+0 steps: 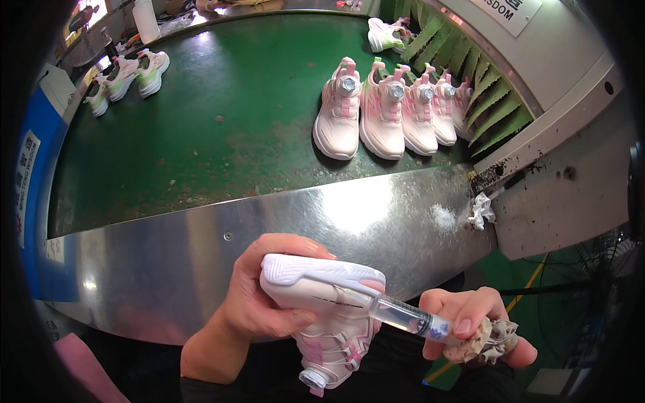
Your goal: The person applies liquid adhesive along the sole seams of shoes using a syringe, turning each shoe by hand to coat the edges.
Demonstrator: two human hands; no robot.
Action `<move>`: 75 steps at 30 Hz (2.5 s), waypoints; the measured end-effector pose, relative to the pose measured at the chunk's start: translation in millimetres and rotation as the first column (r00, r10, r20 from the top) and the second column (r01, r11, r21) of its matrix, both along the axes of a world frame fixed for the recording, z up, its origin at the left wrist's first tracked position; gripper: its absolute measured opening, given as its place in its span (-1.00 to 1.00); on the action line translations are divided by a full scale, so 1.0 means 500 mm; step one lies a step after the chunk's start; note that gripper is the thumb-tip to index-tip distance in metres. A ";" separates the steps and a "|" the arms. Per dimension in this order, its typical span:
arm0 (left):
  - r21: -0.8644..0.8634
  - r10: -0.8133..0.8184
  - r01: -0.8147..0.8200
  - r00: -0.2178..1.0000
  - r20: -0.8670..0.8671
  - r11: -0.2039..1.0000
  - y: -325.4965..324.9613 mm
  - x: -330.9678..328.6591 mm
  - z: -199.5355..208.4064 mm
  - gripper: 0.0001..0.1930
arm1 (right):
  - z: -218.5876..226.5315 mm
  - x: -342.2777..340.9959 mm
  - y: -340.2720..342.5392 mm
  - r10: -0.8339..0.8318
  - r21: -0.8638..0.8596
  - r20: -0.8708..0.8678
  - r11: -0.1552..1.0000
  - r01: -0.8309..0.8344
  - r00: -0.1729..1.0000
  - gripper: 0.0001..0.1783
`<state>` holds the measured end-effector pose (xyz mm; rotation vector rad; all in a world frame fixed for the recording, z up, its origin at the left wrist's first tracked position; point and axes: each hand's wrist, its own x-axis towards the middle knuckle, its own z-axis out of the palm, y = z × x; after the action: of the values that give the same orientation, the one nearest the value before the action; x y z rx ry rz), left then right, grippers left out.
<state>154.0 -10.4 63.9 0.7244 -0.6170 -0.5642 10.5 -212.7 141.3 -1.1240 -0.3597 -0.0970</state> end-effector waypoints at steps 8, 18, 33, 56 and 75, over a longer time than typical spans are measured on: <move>0.066 0.070 -0.066 0.996 -0.052 0.996 0.016 0.012 -0.016 -0.33 | -0.035 -0.008 0.000 -0.054 0.027 -0.058 0.998 0.056 0.997 -0.23; 0.270 0.202 -0.137 0.953 -0.227 0.953 -0.002 0.018 -0.017 -0.26 | -0.110 -0.034 -0.032 -0.023 0.095 -0.104 0.995 0.033 0.994 -0.15; 0.128 0.098 -0.055 0.925 -0.367 0.990 0.033 0.053 -0.084 -0.42 | -0.163 -0.105 -0.034 -0.017 0.084 -0.147 0.996 0.029 0.989 -0.12; 0.280 0.196 -0.057 0.843 -0.500 0.958 0.008 0.048 -0.088 -0.47 | -0.229 -0.153 -0.060 -0.108 0.007 -0.054 0.994 0.109 0.993 -0.14; 0.824 -0.135 -0.504 0.825 0.548 0.260 0.259 -0.056 -0.044 -0.28 | -0.278 -0.127 -0.043 -0.090 -0.065 -0.005 0.994 0.090 0.996 -0.11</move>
<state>125.8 119.1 42.0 2.2215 -0.6243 -0.4516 -53.1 -234.3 2.4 -1.2041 -0.3067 -0.1612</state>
